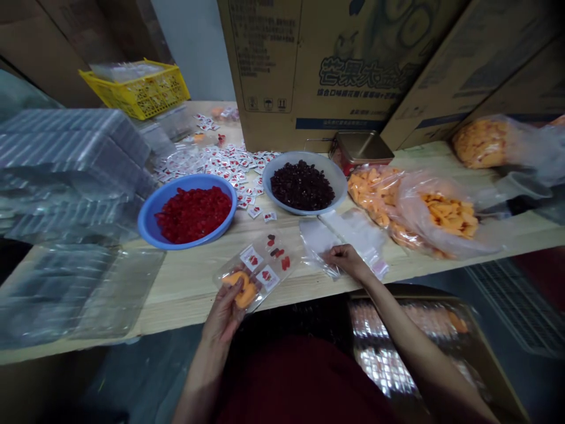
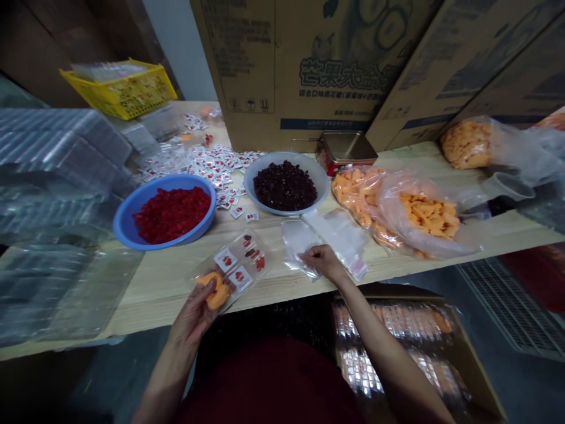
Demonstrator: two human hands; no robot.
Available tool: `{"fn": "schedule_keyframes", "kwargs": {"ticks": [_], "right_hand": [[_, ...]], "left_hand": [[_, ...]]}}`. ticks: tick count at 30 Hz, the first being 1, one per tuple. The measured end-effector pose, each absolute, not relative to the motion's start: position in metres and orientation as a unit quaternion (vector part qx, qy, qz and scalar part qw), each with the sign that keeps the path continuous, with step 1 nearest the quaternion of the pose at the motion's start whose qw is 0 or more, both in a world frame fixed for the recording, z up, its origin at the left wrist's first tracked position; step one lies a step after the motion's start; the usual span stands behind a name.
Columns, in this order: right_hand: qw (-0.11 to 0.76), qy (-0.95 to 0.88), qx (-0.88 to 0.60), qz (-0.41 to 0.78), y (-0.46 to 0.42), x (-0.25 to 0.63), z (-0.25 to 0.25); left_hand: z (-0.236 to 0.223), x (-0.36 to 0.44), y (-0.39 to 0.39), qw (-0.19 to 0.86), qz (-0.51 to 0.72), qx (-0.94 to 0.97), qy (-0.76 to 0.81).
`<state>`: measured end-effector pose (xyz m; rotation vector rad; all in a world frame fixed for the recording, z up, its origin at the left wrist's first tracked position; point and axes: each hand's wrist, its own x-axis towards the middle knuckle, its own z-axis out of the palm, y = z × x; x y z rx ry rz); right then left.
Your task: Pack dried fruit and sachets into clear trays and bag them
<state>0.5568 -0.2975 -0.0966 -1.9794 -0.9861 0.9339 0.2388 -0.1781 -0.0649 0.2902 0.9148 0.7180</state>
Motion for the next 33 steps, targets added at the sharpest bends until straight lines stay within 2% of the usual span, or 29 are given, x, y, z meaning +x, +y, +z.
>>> {"fn": "schedule_keyframes", "kwargs": {"ticks": [6, 11, 17, 20, 27, 33], "right_hand": [[0.449, -0.355, -0.731, 0.372, -0.301, 0.550, -0.097], [0.516, -0.305, -0.745, 0.293, -0.308, 0.539, -0.100], [0.555, -0.262, -0.761, 0.209, -0.316, 0.519, -0.100], [0.547, -0.288, -0.768, 0.169, -0.314, 0.508, -0.095], [0.449, -0.418, -0.787, 0.056, -0.312, 0.490, -0.088], [0.401, -0.425, -0.807, 0.081, -0.306, 0.499, -0.099]], "left_hand": [[-0.069, 0.288, -0.196, 0.859, 0.307, 0.176, 0.368], [-0.081, 0.301, -0.219, 0.850, 0.298, 0.195, 0.389], [-0.072, 0.294, -0.236, 0.835, 0.301, 0.225, 0.401], [-0.066, 0.297, -0.240, 0.823, 0.306, 0.252, 0.407], [-0.062, 0.304, -0.244, 0.808, 0.276, 0.285, 0.436], [-0.070, 0.301, -0.244, 0.801, 0.271, 0.309, 0.435]]}}
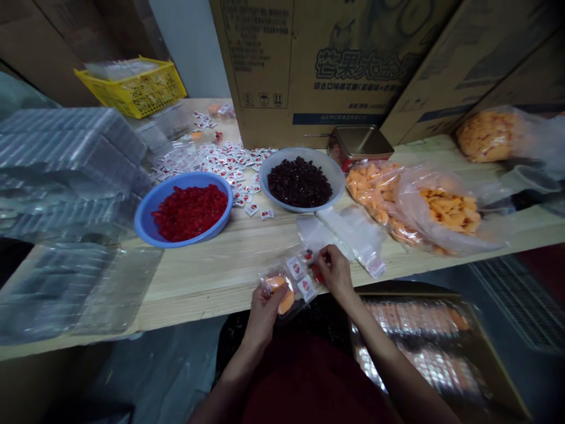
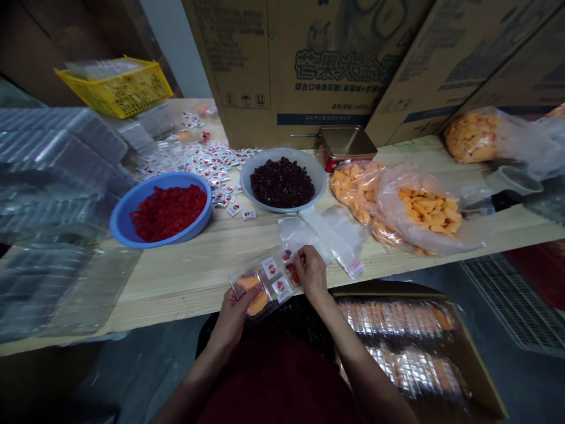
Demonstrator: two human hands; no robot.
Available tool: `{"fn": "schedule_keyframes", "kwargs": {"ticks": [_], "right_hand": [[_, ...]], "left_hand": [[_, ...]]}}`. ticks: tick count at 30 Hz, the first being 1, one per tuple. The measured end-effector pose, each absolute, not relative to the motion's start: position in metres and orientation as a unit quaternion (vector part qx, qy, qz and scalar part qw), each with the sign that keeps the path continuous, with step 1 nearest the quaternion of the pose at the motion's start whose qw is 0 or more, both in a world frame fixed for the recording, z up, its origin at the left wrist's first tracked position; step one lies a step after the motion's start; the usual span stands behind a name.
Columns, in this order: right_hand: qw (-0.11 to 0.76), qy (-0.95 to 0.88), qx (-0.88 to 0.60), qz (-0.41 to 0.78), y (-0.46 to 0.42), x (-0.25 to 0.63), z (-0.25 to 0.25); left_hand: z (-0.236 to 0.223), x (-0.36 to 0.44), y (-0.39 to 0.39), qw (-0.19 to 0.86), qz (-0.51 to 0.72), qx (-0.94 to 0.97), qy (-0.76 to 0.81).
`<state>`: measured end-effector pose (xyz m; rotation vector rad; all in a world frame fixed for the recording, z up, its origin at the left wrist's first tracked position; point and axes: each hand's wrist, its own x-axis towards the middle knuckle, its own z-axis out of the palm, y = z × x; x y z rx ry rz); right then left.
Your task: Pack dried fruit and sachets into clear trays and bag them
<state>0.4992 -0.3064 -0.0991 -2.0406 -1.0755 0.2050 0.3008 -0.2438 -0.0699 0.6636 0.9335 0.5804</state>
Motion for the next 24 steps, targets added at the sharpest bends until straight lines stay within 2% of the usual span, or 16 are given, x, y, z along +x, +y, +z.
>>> {"fn": "schedule_keyframes", "kwargs": {"ticks": [8, 16, 24], "right_hand": [[0.381, -0.539, -0.748, 0.065, -0.301, 0.490, -0.092], [0.262, -0.462, -0.847, 0.005, -0.333, 0.500, -0.086], [0.344, -0.549, -0.756, 0.095, -0.330, 0.468, -0.072]], "left_hand": [[-0.078, 0.317, -0.242, 0.808, 0.290, 0.298, 0.416], [-0.083, 0.334, -0.239, 0.823, 0.277, 0.265, 0.420], [-0.076, 0.376, -0.244, 0.781, 0.318, 0.336, 0.420]]}}
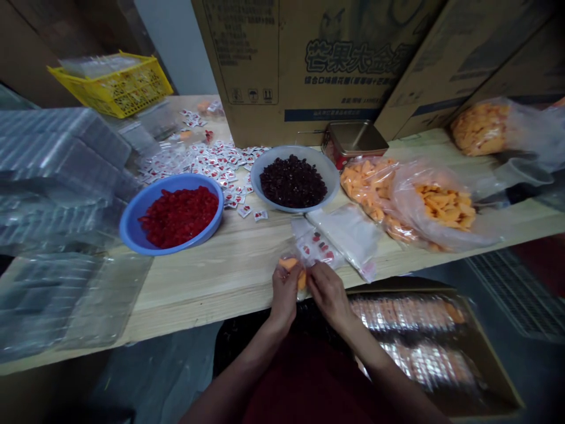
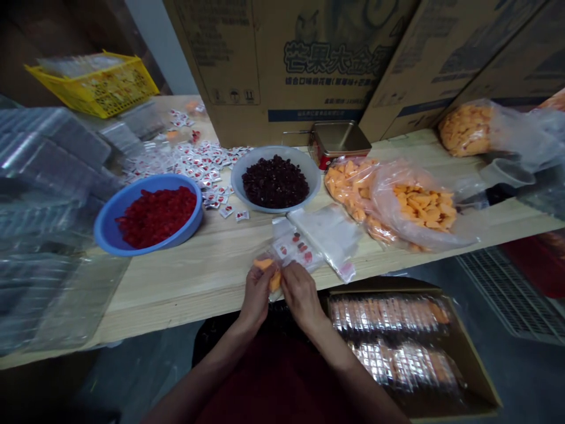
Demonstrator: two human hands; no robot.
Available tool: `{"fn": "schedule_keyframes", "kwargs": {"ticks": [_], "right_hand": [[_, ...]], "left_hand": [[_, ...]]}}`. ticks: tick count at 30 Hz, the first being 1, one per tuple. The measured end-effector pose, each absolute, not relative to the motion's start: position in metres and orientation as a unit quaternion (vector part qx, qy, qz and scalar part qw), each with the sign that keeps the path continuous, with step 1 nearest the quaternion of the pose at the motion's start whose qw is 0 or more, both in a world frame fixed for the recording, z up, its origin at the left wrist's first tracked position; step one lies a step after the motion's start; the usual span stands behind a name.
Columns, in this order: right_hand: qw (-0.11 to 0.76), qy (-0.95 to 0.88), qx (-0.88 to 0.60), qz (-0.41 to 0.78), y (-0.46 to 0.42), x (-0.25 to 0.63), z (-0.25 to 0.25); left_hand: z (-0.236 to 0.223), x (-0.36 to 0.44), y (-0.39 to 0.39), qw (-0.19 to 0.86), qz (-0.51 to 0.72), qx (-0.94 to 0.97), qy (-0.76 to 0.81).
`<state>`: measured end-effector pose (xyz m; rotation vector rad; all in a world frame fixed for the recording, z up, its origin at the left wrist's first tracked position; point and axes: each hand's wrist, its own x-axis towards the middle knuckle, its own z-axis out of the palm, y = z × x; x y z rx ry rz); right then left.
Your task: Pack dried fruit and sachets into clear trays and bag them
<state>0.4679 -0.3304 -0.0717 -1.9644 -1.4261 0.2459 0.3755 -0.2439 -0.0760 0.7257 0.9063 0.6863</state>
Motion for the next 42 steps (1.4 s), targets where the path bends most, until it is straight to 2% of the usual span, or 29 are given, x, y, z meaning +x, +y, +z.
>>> {"fn": "schedule_keyframes", "kwargs": {"ticks": [3, 6, 9, 11, 15, 19, 21, 25, 29, 31, 37, 42], "right_hand": [[0.399, -0.494, -0.763, 0.117, -0.330, 0.469, -0.072], [0.446, -0.441, -0.766, 0.140, -0.334, 0.481, -0.071], [0.462, -0.448, -0.750, 0.154, -0.335, 0.487, -0.067], [0.458, -0.469, -0.738, 0.159, -0.333, 0.485, -0.063], [0.467, -0.507, -0.701, 0.184, -0.325, 0.468, -0.054], [0.480, -0.538, -0.665, 0.195, -0.323, 0.455, -0.048], [0.473, -0.541, -0.666, 0.202, -0.327, 0.452, -0.049], [0.420, -0.551, -0.700, 0.171, -0.336, 0.450, -0.058], [0.319, -0.605, -0.720, 0.118, -0.340, 0.441, -0.060], [0.315, -0.616, -0.715, 0.099, -0.341, 0.438, -0.054], [0.466, -0.597, -0.647, 0.091, -0.350, 0.450, -0.011], [0.564, -0.426, -0.705, 0.048, -0.399, 0.494, 0.032]], "left_hand": [[-0.073, 0.372, -0.239, 0.769, 0.323, 0.362, 0.416], [-0.071, 0.351, -0.228, 0.831, 0.252, 0.354, 0.347], [-0.072, 0.334, -0.223, 0.878, 0.167, 0.336, 0.296], [-0.073, 0.333, -0.225, 0.880, 0.156, 0.340, 0.294], [-0.078, 0.348, -0.233, 0.867, 0.184, 0.344, 0.311], [-0.088, 0.362, -0.234, 0.800, 0.314, 0.351, 0.372], [-0.093, 0.361, -0.230, 0.777, 0.347, 0.339, 0.401], [-0.091, 0.349, -0.224, 0.791, 0.303, 0.318, 0.425], [-0.068, 0.334, -0.230, 0.742, 0.293, 0.460, 0.390], [-0.052, 0.327, -0.236, 0.707, 0.290, 0.521, 0.380], [-0.021, 0.308, -0.235, 0.711, 0.246, 0.560, 0.347], [-0.031, 0.302, -0.212, 0.640, 0.241, 0.603, 0.411]]}}
